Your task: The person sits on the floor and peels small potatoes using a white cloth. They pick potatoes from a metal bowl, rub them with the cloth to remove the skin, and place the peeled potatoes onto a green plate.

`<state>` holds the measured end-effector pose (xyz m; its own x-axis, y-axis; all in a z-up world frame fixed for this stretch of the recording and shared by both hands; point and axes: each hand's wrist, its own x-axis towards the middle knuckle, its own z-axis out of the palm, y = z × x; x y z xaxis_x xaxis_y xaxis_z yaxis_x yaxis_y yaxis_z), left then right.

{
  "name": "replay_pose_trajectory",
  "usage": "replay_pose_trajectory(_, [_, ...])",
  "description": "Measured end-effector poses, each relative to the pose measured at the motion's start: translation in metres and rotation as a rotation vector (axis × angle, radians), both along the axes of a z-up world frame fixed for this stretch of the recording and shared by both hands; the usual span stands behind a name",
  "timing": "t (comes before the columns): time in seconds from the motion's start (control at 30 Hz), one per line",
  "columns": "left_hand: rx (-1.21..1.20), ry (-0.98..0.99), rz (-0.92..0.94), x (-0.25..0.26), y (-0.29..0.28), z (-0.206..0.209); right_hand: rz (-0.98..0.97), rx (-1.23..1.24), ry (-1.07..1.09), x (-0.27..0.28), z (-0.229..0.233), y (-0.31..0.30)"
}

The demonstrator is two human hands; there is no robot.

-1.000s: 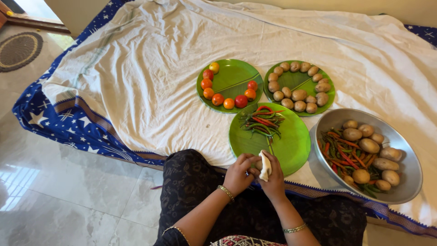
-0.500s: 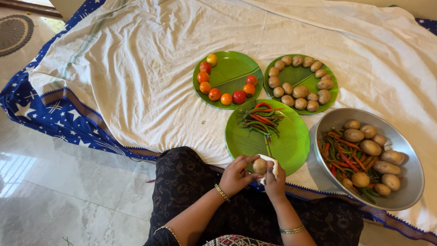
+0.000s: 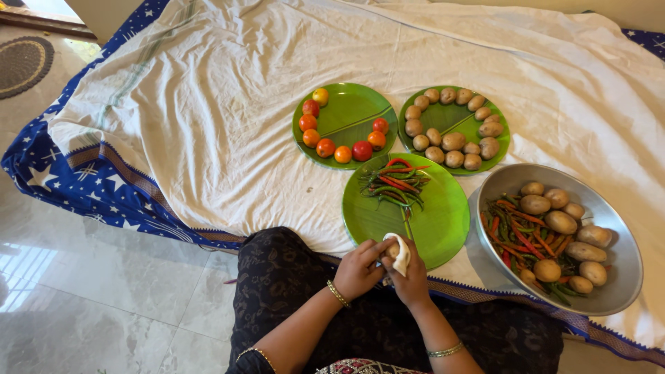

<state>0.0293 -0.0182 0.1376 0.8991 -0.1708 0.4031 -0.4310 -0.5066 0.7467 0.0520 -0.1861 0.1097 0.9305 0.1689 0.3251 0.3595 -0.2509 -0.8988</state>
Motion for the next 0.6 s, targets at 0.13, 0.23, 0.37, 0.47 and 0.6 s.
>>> replay_pose_trajectory(0.13, [-0.007,0.151,-0.036,-0.001,0.002,0.006,0.048,0.137,0.07,0.004,-0.021,-0.006])
replay_pose_trajectory(0.23, [0.016,0.125,0.009,0.0,0.001,0.005,0.024,0.173,0.148,0.006,-0.032,-0.009])
replay_pose_trajectory(0.37, [-0.011,0.103,0.052,0.001,0.0,-0.005,-0.077,0.076,0.169,0.006,-0.034,-0.007])
replay_pose_trajectory(0.47, [-0.02,0.188,0.065,0.004,0.002,-0.014,-0.176,0.098,0.305,0.007,-0.025,-0.002])
replay_pose_trajectory(0.6, [0.02,0.047,0.053,0.009,0.003,-0.029,-0.057,0.077,0.099,0.008,-0.008,-0.001])
